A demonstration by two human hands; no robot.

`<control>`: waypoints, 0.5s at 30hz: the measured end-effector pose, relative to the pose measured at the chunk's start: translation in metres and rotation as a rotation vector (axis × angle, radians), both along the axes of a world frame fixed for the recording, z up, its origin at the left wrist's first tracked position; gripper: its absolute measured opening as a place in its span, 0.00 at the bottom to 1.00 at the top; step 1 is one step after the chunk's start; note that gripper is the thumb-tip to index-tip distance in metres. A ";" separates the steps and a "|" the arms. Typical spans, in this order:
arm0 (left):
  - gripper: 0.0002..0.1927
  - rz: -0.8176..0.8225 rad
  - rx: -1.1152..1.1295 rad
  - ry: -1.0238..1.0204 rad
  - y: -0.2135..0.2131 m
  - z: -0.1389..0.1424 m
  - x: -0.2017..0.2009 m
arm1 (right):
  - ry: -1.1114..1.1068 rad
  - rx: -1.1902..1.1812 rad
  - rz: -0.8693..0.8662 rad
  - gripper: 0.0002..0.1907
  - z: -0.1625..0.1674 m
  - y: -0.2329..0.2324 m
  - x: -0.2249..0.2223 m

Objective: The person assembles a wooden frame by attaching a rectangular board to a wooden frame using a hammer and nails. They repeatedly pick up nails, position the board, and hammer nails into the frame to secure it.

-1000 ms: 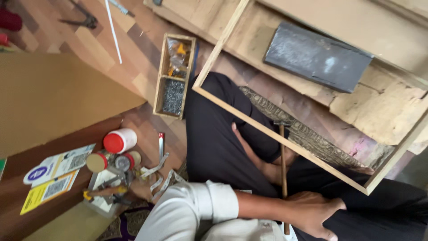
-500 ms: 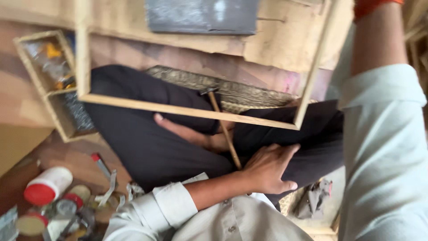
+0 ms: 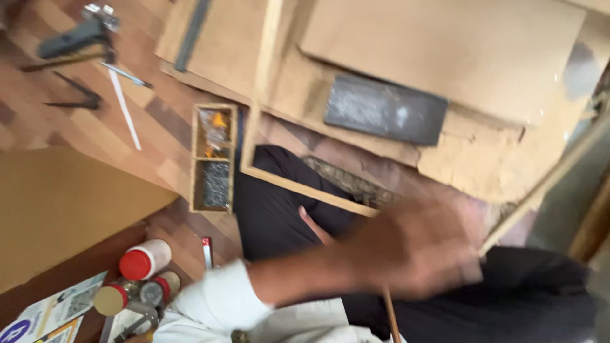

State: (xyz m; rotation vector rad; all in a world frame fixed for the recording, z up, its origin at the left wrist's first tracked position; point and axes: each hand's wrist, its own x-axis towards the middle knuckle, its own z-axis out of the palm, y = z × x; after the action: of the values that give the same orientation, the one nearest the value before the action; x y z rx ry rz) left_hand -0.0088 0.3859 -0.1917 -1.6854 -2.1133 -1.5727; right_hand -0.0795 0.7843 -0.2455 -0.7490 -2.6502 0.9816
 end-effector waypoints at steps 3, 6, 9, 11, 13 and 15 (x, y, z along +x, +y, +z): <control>0.02 0.714 0.123 -0.022 -0.031 0.021 -0.140 | 0.035 -0.025 -0.004 0.20 0.033 -0.013 -0.013; 0.25 0.937 0.254 0.134 -0.069 0.051 -0.235 | 0.083 -0.059 -0.006 0.20 0.056 -0.020 -0.012; 0.17 0.499 0.378 -0.468 -0.077 0.065 -0.261 | 0.141 -0.098 -0.014 0.20 0.064 -0.019 -0.004; 0.16 0.467 0.409 -0.641 -0.070 0.068 -0.265 | 0.179 -0.119 -0.020 0.21 0.065 -0.013 0.004; 0.13 0.464 0.466 -0.676 -0.064 0.066 -0.274 | 0.220 -0.141 -0.022 0.21 0.064 -0.008 0.016; 0.12 0.536 0.480 -0.667 -0.064 0.060 -0.284 | 0.258 -0.162 -0.024 0.21 0.061 -0.004 0.031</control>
State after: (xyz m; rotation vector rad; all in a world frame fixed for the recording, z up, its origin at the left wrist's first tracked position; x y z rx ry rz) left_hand -0.2931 0.3217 -0.1314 -0.4241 -1.8986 -2.3553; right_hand -0.0487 0.7806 -0.1848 -0.6359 -2.3583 1.2089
